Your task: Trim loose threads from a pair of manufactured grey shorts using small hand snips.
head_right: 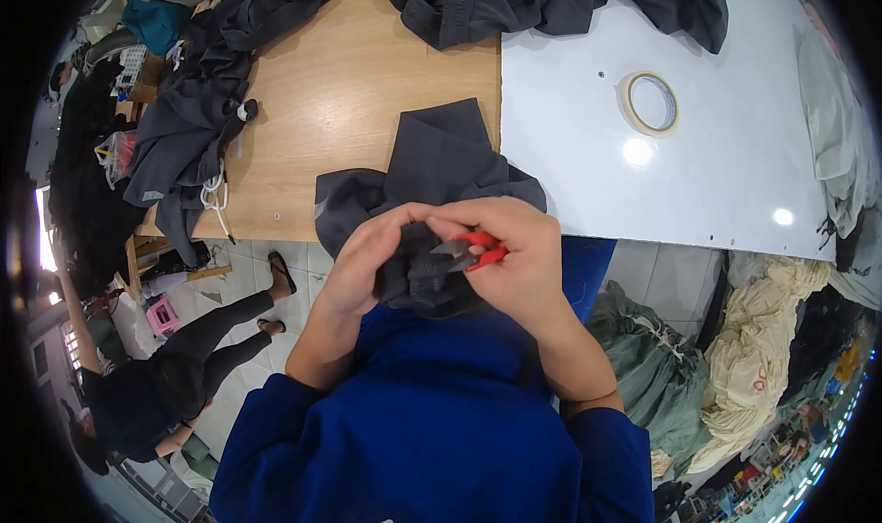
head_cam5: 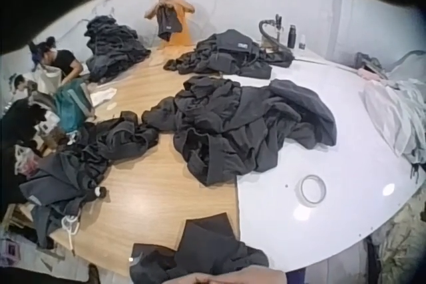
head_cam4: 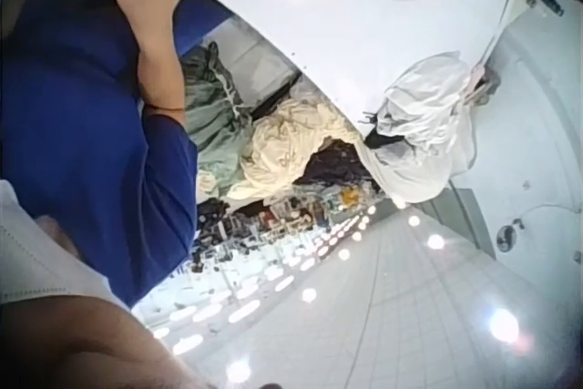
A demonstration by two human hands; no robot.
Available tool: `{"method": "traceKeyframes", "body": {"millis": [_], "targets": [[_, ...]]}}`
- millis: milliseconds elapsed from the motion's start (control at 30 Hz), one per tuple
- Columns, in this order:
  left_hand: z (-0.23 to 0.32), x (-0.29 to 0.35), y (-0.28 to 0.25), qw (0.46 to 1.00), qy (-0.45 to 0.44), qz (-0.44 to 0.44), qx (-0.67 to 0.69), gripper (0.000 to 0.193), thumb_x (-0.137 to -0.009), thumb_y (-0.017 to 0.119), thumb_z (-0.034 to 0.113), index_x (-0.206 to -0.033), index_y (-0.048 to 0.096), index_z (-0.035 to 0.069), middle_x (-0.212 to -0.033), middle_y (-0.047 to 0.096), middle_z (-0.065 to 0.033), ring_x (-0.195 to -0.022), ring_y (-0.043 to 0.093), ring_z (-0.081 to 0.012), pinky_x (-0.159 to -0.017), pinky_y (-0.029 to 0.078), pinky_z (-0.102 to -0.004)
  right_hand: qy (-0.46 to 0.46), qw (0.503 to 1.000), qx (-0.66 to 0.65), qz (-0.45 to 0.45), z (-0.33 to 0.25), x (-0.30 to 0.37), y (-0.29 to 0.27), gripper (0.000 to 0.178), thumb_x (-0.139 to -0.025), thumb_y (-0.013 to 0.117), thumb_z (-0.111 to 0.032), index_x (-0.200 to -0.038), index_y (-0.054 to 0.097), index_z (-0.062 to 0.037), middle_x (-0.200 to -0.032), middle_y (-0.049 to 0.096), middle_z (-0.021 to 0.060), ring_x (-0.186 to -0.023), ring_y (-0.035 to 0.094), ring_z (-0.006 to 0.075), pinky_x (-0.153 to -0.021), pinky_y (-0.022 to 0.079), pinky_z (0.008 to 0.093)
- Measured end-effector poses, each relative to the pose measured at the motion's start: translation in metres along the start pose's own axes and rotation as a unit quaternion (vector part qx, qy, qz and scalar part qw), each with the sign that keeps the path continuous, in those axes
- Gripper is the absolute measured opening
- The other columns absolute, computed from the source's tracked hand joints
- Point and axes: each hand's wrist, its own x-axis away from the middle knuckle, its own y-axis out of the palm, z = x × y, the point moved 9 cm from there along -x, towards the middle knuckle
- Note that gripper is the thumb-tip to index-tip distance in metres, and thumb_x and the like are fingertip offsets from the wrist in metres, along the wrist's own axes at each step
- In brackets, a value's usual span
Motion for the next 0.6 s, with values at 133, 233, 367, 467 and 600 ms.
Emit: {"method": "traceKeyframes", "body": {"millis": [133,233,367,467,600], "targets": [[0.003,0.003,-0.002,0.999,-0.019,0.021,-0.036,0.037,-0.088,0.05,0.016,-0.117,0.046,-0.006,-0.107,0.058,-0.0129,-0.095,0.059,-0.015,-0.084,0.047,-0.0261,0.128,0.974,-0.151,0.113,0.03,0.005,-0.024,0.003,-0.083,0.06,-0.003,-0.082,0.061,-0.0003,-0.075,0.06,0.0001,-0.065,0.049,0.003,-0.058,0.04,0.0177],[0.005,0.003,-0.007,0.999,-0.008,0.036,-0.016,0.035,-0.087,0.051,0.014,-0.116,0.047,-0.007,-0.105,0.059,-0.0134,-0.093,0.06,-0.0151,-0.082,0.048,-0.0257,0.131,0.904,-0.362,0.187,0.047,0.012,-0.048,0.004,-0.083,0.056,0.001,-0.084,0.06,-0.0003,-0.074,0.055,0.0003,-0.064,0.045,0.0033,-0.06,0.036,0.0155],[0.001,0.001,-0.013,0.999,-0.009,0.041,0.027,0.03,-0.089,0.05,0.01,-0.115,0.05,-0.004,-0.102,0.06,-0.008,-0.091,0.058,-0.0102,-0.08,0.046,-0.0218,0.125,0.949,-0.232,0.174,0.037,0.024,-0.049,0.01,-0.078,0.061,0.003,-0.087,0.062,-0.0014,-0.068,0.05,-0.0023,-0.059,0.042,0.0038,-0.052,0.033,0.0189],[0.0,0.002,-0.001,0.999,-0.027,0.015,0.039,0.031,-0.089,0.05,0.01,-0.116,0.05,-0.004,-0.104,0.06,-0.0079,-0.092,0.057,-0.0104,-0.082,0.046,-0.0221,0.029,0.999,-0.014,0.017,0.005,0.011,-0.015,0.022,-0.071,0.068,0.003,-0.093,0.064,-0.0028,-0.065,0.054,-0.003,-0.055,0.043,0.0031,-0.049,0.033,0.0204],[0.006,0.002,0.006,0.999,-0.016,-0.001,0.028,0.033,-0.088,0.052,0.009,-0.117,0.049,-0.004,-0.105,0.059,-0.008,-0.093,0.057,-0.0107,-0.083,0.045,-0.0223,0.004,0.997,0.011,0.074,0.001,0.005,-0.012,0.009,-0.076,0.066,-0.001,-0.085,0.064,-0.0014,-0.068,0.057,-0.0013,-0.057,0.045,0.0027,-0.051,0.035,0.0171]]}}
